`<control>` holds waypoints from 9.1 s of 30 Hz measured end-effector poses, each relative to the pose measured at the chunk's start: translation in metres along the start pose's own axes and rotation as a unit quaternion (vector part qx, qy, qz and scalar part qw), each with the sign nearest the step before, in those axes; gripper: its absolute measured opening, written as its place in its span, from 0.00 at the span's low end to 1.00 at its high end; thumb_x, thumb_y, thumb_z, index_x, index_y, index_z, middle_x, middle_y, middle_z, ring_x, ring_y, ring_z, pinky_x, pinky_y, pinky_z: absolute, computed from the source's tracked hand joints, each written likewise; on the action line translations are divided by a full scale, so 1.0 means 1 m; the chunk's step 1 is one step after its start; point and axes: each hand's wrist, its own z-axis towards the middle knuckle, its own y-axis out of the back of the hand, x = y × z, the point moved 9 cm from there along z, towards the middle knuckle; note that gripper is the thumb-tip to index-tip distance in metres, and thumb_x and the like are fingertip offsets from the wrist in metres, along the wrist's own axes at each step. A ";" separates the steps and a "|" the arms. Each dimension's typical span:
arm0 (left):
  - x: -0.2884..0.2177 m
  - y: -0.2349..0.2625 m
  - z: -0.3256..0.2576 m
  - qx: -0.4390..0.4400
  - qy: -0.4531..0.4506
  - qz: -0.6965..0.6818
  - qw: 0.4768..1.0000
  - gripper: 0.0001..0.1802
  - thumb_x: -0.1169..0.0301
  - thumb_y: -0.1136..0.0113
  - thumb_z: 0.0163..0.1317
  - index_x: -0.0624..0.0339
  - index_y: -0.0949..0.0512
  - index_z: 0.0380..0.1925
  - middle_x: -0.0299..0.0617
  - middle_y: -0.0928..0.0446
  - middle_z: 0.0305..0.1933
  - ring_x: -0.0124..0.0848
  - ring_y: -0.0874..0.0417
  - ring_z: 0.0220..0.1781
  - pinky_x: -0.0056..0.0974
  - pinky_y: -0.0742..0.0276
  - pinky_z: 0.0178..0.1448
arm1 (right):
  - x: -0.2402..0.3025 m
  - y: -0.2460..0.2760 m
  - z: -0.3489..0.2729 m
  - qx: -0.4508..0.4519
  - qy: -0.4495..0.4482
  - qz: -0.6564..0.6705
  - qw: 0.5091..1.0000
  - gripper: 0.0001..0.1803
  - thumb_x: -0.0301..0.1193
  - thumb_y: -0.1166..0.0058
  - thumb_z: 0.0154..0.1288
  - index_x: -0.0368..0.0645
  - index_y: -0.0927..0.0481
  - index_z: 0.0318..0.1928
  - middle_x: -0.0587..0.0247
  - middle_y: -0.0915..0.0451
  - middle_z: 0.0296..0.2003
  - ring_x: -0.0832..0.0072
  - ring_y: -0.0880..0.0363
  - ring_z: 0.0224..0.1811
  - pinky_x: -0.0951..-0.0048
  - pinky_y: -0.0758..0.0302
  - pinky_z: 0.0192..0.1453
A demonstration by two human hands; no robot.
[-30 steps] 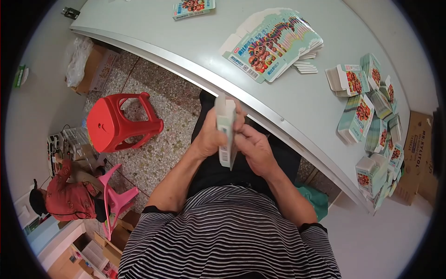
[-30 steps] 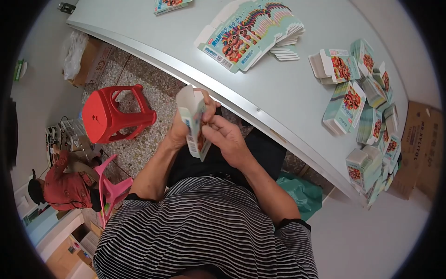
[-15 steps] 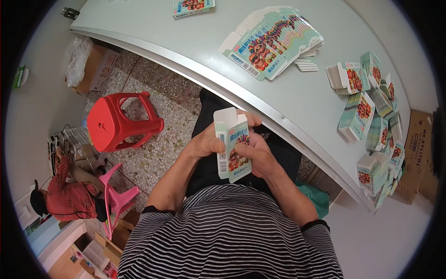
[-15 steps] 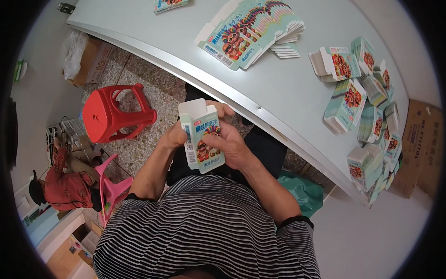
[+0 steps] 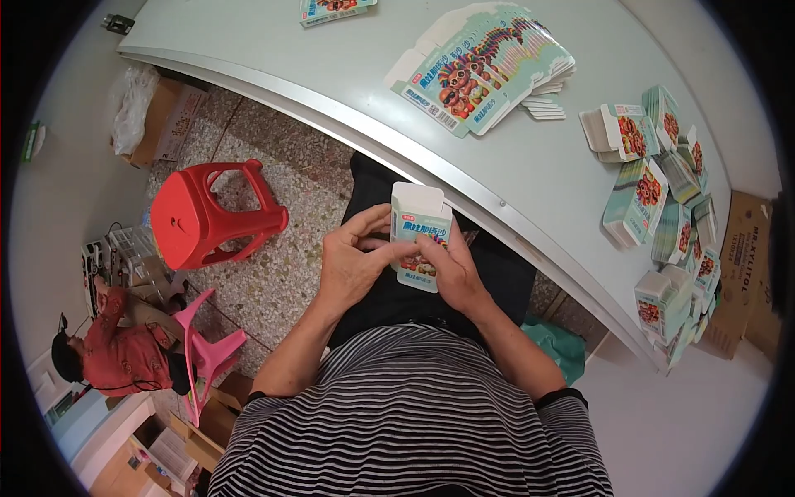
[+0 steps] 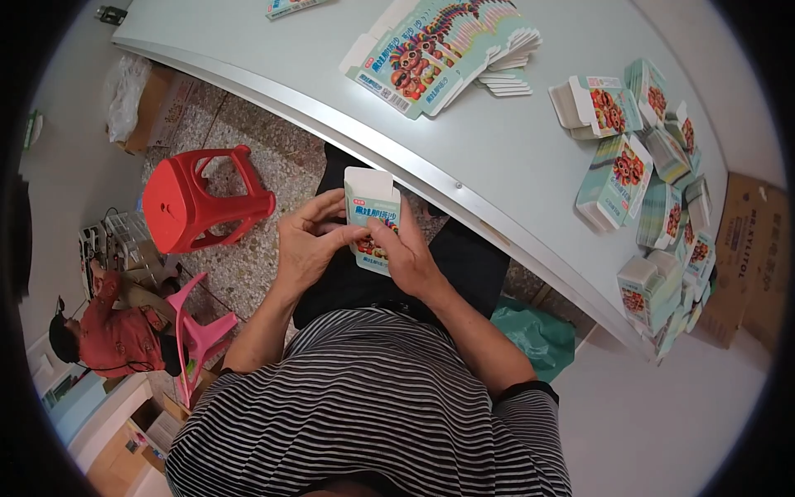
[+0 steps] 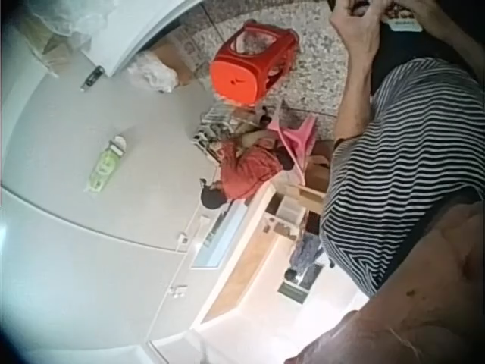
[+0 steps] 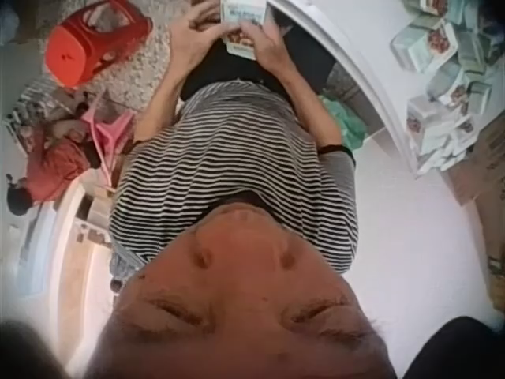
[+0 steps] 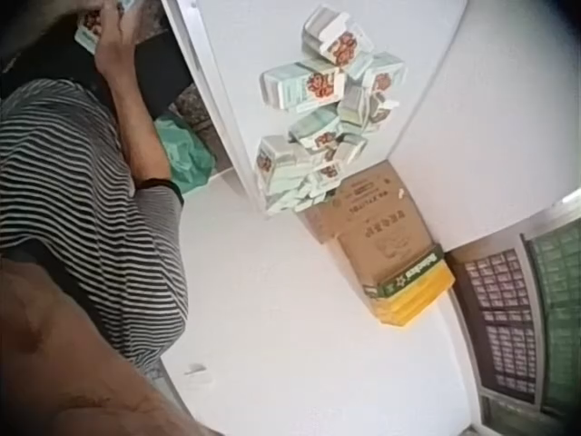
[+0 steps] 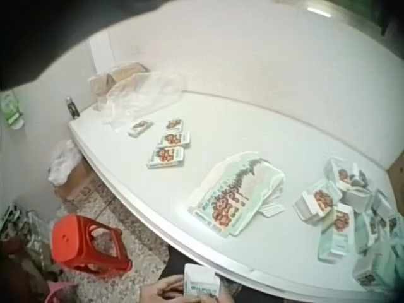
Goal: Packaging small white bottles and product packets into boxes in a workshop environment.
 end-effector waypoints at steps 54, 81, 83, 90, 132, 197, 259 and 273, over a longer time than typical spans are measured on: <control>0.054 0.014 -0.030 0.056 0.024 0.019 0.998 0.10 0.77 0.37 0.64 0.68 0.20 0.45 0.41 0.18 0.44 0.24 0.18 0.41 0.29 0.22 0.45 | -0.026 0.022 -0.017 -0.034 0.073 0.042 0.996 0.14 0.18 0.44 0.67 0.32 0.27 0.52 0.60 0.23 0.46 0.80 0.24 0.47 0.78 0.26 0.52; 0.015 0.008 -0.028 0.139 0.020 0.171 0.975 0.08 0.76 0.34 0.61 0.67 0.16 0.39 0.43 0.17 0.41 0.23 0.18 0.34 0.27 0.21 0.38 | -0.025 0.024 -0.013 0.078 0.021 -0.084 0.993 0.08 0.23 0.41 0.66 0.33 0.16 0.43 0.62 0.19 0.38 0.80 0.22 0.43 0.78 0.25 0.46; 0.012 0.009 -0.030 0.151 -0.061 0.193 0.968 0.09 0.76 0.33 0.60 0.66 0.15 0.39 0.44 0.16 0.41 0.23 0.18 0.35 0.27 0.22 0.38 | -0.022 0.025 -0.015 0.079 0.035 -0.093 0.992 0.08 0.23 0.41 0.65 0.33 0.16 0.44 0.61 0.19 0.39 0.79 0.22 0.43 0.78 0.25 0.47; 0.020 0.011 -0.034 0.144 -0.023 0.153 0.977 0.10 0.76 0.29 0.56 0.64 0.14 0.38 0.45 0.15 0.40 0.24 0.17 0.34 0.27 0.23 0.37 | -0.010 0.015 -0.014 0.134 0.101 -0.197 0.966 0.12 0.23 0.34 0.58 0.36 0.14 0.44 0.59 0.18 0.41 0.77 0.20 0.41 0.78 0.24 0.45; -0.098 -0.006 0.147 -0.062 -0.159 0.359 0.918 0.40 0.61 0.19 0.41 0.68 0.27 0.53 0.53 0.25 0.51 0.35 0.19 0.45 0.37 0.21 0.47 | 0.181 0.009 0.096 -0.179 0.238 -0.655 0.694 0.28 0.32 0.31 0.53 0.37 0.28 0.52 0.48 0.21 0.45 0.57 0.22 0.48 0.61 0.26 0.55; -0.004 0.005 -0.004 -0.011 -0.002 -0.003 1.000 0.21 0.82 0.28 0.52 0.71 0.23 0.47 0.45 0.17 0.39 0.27 0.15 0.38 0.28 0.18 0.43 | 0.005 0.004 0.004 -0.002 0.022 -0.136 0.990 0.17 0.28 0.36 0.64 0.34 0.22 0.51 0.62 0.16 0.40 0.81 0.18 0.39 0.76 0.20 0.44; 0.029 0.021 -0.036 0.054 -0.070 0.110 0.990 0.07 0.80 0.36 0.61 0.69 0.17 0.40 0.46 0.18 0.44 0.29 0.17 0.44 0.30 0.22 0.48 | -0.041 0.020 -0.015 0.066 0.033 -0.025 0.997 0.10 0.22 0.46 0.69 0.31 0.21 0.49 0.60 0.21 0.48 0.79 0.23 0.50 0.78 0.25 0.54; 0.046 0.029 -0.036 0.069 0.151 -0.021 0.986 0.06 0.79 0.38 0.62 0.69 0.17 0.38 0.41 0.18 0.39 0.24 0.18 0.37 0.29 0.21 0.41 | -0.032 0.010 -0.009 0.061 -0.068 -0.070 0.993 0.10 0.23 0.44 0.67 0.33 0.18 0.46 0.64 0.17 0.40 0.82 0.20 0.42 0.80 0.24 0.49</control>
